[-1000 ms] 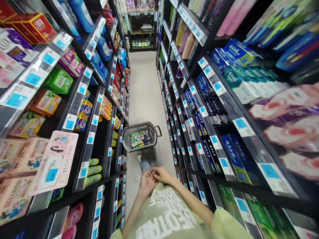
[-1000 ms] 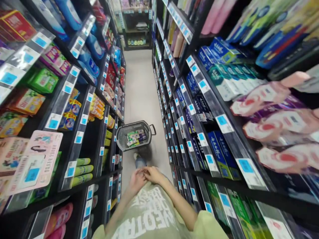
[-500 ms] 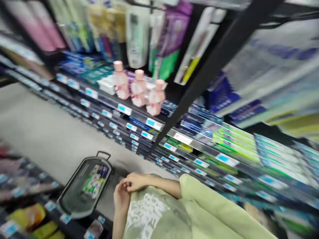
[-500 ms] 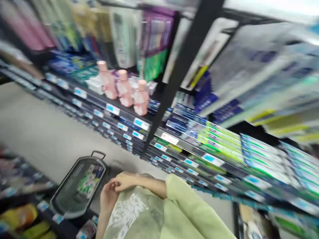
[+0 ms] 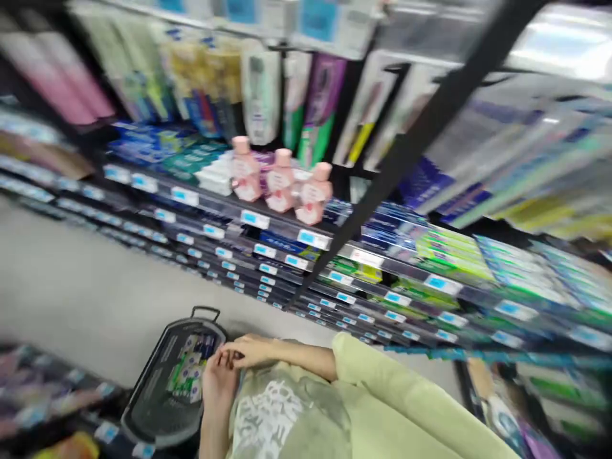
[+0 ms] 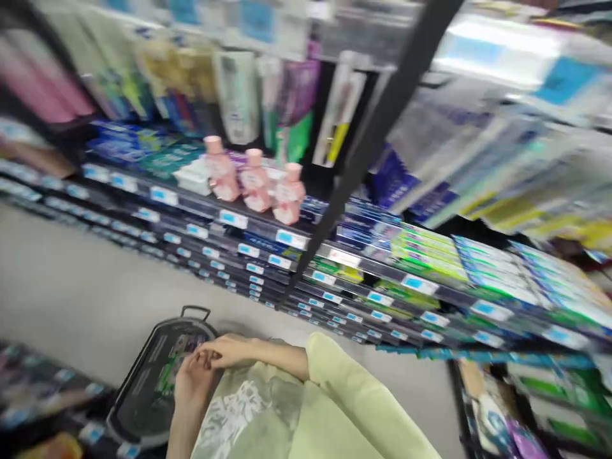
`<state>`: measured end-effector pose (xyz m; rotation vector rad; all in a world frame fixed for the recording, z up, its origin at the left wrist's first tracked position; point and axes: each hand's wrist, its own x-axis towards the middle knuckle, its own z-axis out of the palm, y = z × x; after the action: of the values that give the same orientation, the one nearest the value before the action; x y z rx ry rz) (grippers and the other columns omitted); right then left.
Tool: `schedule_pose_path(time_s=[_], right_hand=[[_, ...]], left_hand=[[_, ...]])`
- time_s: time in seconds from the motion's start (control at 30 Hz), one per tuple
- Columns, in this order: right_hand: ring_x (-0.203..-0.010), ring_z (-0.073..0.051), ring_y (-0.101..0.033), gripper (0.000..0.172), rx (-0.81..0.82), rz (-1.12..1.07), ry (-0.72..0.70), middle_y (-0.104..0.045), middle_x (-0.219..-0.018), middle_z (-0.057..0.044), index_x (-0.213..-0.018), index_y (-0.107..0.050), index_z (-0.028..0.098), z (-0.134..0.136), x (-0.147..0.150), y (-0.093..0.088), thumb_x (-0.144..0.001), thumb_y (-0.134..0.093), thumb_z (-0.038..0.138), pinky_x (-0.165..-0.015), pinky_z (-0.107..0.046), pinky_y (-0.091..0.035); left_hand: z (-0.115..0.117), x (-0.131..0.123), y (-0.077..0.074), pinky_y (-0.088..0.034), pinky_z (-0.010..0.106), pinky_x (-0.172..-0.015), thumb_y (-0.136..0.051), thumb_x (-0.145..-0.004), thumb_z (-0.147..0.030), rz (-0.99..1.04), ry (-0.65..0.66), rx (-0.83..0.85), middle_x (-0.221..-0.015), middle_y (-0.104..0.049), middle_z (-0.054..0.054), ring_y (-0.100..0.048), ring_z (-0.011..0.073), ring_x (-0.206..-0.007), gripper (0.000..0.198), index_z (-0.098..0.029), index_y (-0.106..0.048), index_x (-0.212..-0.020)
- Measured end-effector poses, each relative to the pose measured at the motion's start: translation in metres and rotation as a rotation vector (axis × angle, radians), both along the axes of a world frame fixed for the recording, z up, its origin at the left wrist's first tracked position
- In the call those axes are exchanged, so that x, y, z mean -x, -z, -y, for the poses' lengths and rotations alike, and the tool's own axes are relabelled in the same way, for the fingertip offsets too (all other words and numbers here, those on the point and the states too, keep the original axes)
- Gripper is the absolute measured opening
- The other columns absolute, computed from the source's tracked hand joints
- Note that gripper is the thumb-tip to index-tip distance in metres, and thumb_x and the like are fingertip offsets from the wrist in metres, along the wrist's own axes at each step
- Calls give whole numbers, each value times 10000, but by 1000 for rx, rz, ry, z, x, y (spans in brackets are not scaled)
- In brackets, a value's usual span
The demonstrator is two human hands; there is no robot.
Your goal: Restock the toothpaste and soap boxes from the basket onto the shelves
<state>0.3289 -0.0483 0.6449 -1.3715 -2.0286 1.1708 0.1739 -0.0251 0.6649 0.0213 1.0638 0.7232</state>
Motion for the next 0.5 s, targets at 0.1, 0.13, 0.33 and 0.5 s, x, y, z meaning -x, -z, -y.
schedule_pose_path(time_s=[0.1,0.13,0.33,0.5], right_hand=[[-959,-189,-681,438,20,59,-81,-738,-1073,-16,-1319,-563,248,-12,50,-2,-887,-620,201,-846,-258,-504],[-990,-207,-674,447,33,70,-122,-726,-1111,-50,-1355,-546,228,-13,65,1,-910,-590,207,-873,-286,-506],[-1155,-255,-617,551,134,123,-404,-667,-1259,-138,-1515,-395,190,-16,126,32,-992,-519,312,-1006,-392,-481],[-1161,-280,-610,490,189,255,-535,-668,-1228,-165,-1420,-502,143,-32,142,51,-940,-555,226,-1018,-414,-465]], left_hand=[[1,43,-11,-545,241,-630,-536,-830,-97,-34,-140,-17,-688,-646,-6,-646,127,-628,132,-160,-641,-880],[4,58,-11,-523,226,-617,-540,-834,-96,-45,-174,-9,-674,-626,-16,-624,117,-608,125,-166,-631,-885],[40,136,17,-519,307,-694,-485,-944,-148,-19,-576,94,-747,-646,39,-660,181,-759,154,-115,-635,-929],[67,172,40,-529,288,-739,-472,-954,-99,-74,-798,137,-719,-591,-9,-620,130,-711,125,-135,-580,-901]])
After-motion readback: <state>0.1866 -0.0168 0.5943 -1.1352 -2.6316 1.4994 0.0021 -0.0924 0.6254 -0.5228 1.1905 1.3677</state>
